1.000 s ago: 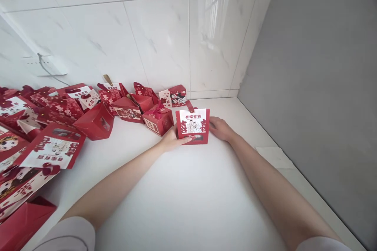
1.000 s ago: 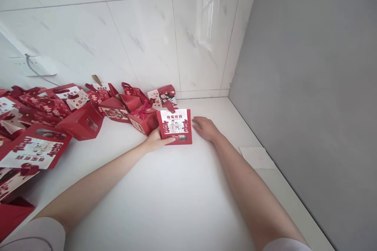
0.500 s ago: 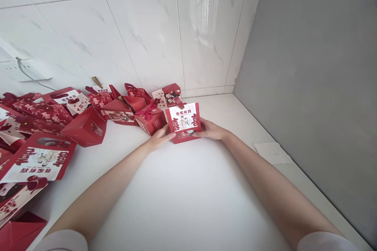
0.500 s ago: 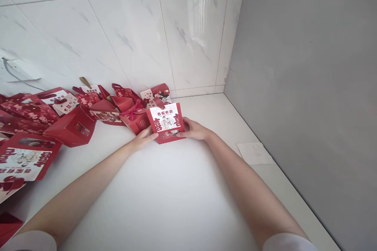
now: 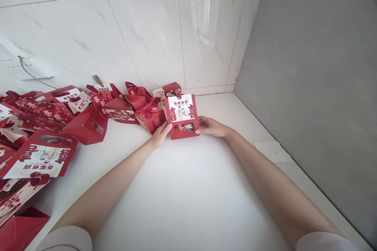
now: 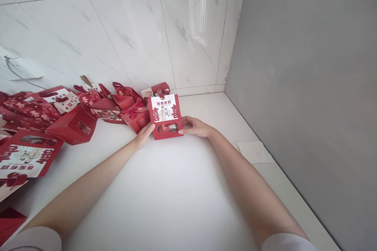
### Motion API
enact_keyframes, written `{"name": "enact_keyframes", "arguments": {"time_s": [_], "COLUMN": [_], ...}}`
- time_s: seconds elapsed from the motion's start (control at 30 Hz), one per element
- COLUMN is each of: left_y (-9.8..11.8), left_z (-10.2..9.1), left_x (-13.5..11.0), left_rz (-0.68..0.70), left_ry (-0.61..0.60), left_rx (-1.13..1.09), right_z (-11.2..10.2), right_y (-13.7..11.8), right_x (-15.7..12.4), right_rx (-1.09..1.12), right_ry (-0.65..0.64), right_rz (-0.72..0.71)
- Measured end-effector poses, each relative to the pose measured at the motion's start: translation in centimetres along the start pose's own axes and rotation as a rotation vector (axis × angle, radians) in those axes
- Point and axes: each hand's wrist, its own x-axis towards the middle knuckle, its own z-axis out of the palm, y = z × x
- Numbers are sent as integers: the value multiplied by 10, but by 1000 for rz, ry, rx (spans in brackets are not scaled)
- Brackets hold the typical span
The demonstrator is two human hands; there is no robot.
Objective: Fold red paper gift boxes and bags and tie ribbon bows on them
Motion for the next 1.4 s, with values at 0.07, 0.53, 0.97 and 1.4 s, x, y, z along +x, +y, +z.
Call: {"name": "enact_keyframes", "arguments": {"time_s": [0.07, 0.53, 0.97, 1.4], "left_y": [-1, -1, -1, 1], "left_z": [0, 1, 1, 1], "left_x": [0, 0, 0, 0], "left_rz": [2, 13, 19, 19], "left_ry": [13, 16, 18, 22], "left_rx": [29, 84, 64, 91], "right_z": [-1, -3, -2, -3], "right_y": [0, 3, 1, 1], "right_x": [0, 1, 1, 0], "right_rx": [-4, 0, -12, -1], "right_ry": [-1, -7, 10, 0], "right_rz": [4, -11, 2, 4]}}
